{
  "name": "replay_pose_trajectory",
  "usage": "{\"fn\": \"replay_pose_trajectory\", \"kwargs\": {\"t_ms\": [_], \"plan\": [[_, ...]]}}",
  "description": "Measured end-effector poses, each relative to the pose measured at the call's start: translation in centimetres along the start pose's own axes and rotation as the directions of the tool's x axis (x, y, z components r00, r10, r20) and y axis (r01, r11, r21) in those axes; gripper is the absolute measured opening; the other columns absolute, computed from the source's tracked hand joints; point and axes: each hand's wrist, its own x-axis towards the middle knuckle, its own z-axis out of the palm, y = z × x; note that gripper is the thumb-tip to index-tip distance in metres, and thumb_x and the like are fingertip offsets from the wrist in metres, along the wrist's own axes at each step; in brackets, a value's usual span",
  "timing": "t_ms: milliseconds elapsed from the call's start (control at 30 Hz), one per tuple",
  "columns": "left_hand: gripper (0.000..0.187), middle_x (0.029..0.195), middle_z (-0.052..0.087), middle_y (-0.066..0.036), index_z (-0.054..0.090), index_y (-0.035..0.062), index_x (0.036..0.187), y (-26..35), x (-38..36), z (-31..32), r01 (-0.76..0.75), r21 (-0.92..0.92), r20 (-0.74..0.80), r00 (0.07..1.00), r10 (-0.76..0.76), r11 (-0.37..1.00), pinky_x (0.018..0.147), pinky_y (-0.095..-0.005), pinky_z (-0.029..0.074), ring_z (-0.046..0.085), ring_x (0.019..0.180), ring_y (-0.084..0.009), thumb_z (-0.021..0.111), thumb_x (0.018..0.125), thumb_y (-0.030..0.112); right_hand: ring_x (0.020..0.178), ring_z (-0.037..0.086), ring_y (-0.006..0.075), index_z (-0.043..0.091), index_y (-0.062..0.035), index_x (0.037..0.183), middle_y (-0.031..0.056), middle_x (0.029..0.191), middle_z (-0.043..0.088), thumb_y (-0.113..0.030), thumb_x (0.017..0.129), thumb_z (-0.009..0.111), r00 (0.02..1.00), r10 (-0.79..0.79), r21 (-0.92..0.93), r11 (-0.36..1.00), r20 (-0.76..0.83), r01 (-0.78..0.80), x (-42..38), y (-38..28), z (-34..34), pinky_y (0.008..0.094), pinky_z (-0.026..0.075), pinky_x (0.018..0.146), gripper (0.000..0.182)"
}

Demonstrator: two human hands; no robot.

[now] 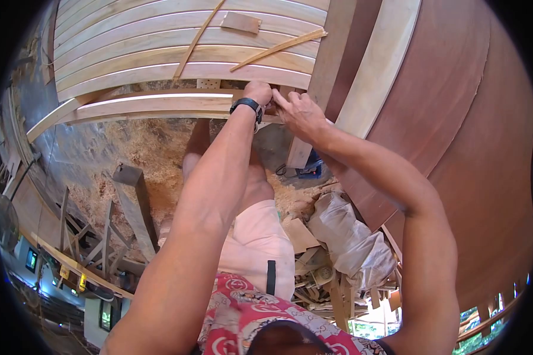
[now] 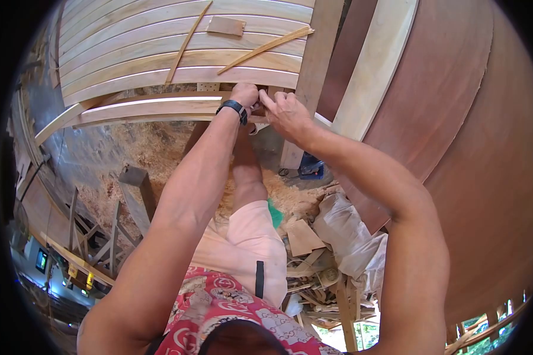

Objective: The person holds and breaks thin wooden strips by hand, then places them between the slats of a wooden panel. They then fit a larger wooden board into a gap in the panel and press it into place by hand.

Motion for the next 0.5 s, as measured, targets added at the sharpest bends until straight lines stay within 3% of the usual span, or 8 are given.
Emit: {"fn": "replay_pose_trajectory", "kwargs": {"t_ms": [33,67,100,167,233,367,433,500], "plan": [[0.013,0.08,0.073,-0.009,0.077,0.013,0.073,-0.3,0.4,0.2,-0.081,0.268,-0.022,0.996,0.09,0.96,0.068,-0.0356,0.055,0.071,0.076,-0.0205,0.065,0.077,0.016,0.092,0.058,0.0223,0.064,-0.0062,0.121,0.0092,0.131,0.054,-0.021,0.089,0.054,0.997,0.028,-0.021,0.999,0.068,-0.027,0.1,-0.2,-0.3,0.0361,0.049,0.07,0.036],[0.013,0.08,0.073,-0.009,0.077,0.013,0.073,-0.7,0.7,0.5,-0.079,0.265,-0.026,0.996,0.089,0.961,0.068,-0.0356,0.055,0.071,0.076,-0.0205,0.065,0.077,0.016,0.093,0.058,0.0214,0.062,-0.0075,0.125,0.0089,0.139,0.052,-0.02,0.089,0.054,0.989,0.057,-0.042,0.998,0.135,-0.052,0.3,-0.5,-0.4,0.0345,0.049,0.07,0.039],[0.014,0.078,0.073,-0.009,0.076,0.0131,0.073,0.0,0.3,-0.1,-0.024,0.184,0.022,1.0,0.021,0.983,0.067,-0.0355,0.055,0.071,0.075,-0.0202,0.064,0.077,0.017,0.093,0.058,0.0214,0.062,-0.0075,0.125,0.0089,0.139,0.052,-0.02,0.089,0.054,0.989,0.053,-0.043,0.998,0.135,-0.047,0.6,-0.6,-0.4,0.0345,0.049,0.07,0.039],[0.015,0.077,0.073,-0.008,0.076,0.0131,0.072,1.3,-0.6,-1.2,0.036,0.104,0.071,0.997,-0.043,0.994,0.067,-0.0354,0.055,0.071,0.075,-0.0198,0.064,0.078,0.018,0.093,0.059,0.0242,0.063,-0.0074,0.123,0.0082,0.121,0.056,-0.02,0.09,0.054,0.98,0.111,-0.031,0.994,0.163,-0.107,1.0,-0.7,0.0,0.0387,0.05,0.068,0.036],[0.02,0.065,0.053,-0.009,0.059,0.0061,0.084,1.7,-0.8,-1.7,0.056,-0.156,0.133,0.99,-0.035,0.986,0.039,-0.0325,0.034,0.052,0.051,-0.0166,0.044,0.087,-0.006,0.094,0.059,0.0241,0.063,-0.0085,0.122,0.0078,0.118,0.056,-0.021,0.09,0.054,0.983,0.135,0.004,0.991,0.123,-0.137,1.2,-0.6,0.6,0.0401,0.05,0.068,0.035],[0.021,0.065,0.054,-0.009,0.059,0.0061,0.084,0.5,-0.6,-1.5,0.016,-0.12,0.133,0.991,0.0,0.993,0.04,-0.033,0.035,0.052,0.051,-0.017,0.043,0.088,-0.006,0.096,0.058,0.0256,0.063,-0.0109,0.12,0.0067,0.109,0.056,-0.024,0.091,0.053,0.987,0.109,-0.002,0.994,0.116,-0.11,1.5,-0.2,0.2,0.0445,0.05,0.071,0.033],[0.019,0.065,0.052,-0.008,0.058,0.007,0.083,-1.5,0.2,-0.4,-0.223,-0.126,0.039,0.973,0.23,0.967,0.04,-0.0329,0.034,0.052,0.052,-0.0168,0.045,0.086,-0.006,0.096,0.058,0.0264,0.063,-0.011,0.12,0.0063,0.108,0.055,-0.025,0.091,0.053,0.987,0.101,-0.038,0.995,0.129,-0.096,1.6,-0.1,0.4,0.0459,0.048,0.073,0.034],[0.017,0.066,0.056,-0.009,0.061,0.0074,0.081,-2.8,0.7,0.2,-0.267,-0.095,0.045,0.961,0.273,0.959,0.042,-0.0348,0.037,0.056,0.055,-0.0186,0.049,0.086,-0.003,0.097,0.058,0.0273,0.062,-0.0112,0.121,0.0059,0.108,0.055,-0.026,0.091,0.053,0.986,0.092,-0.066,0.994,0.142,-0.083,1.6,-0.4,0.5,0.0473,0.047,0.075,0.034]]}}
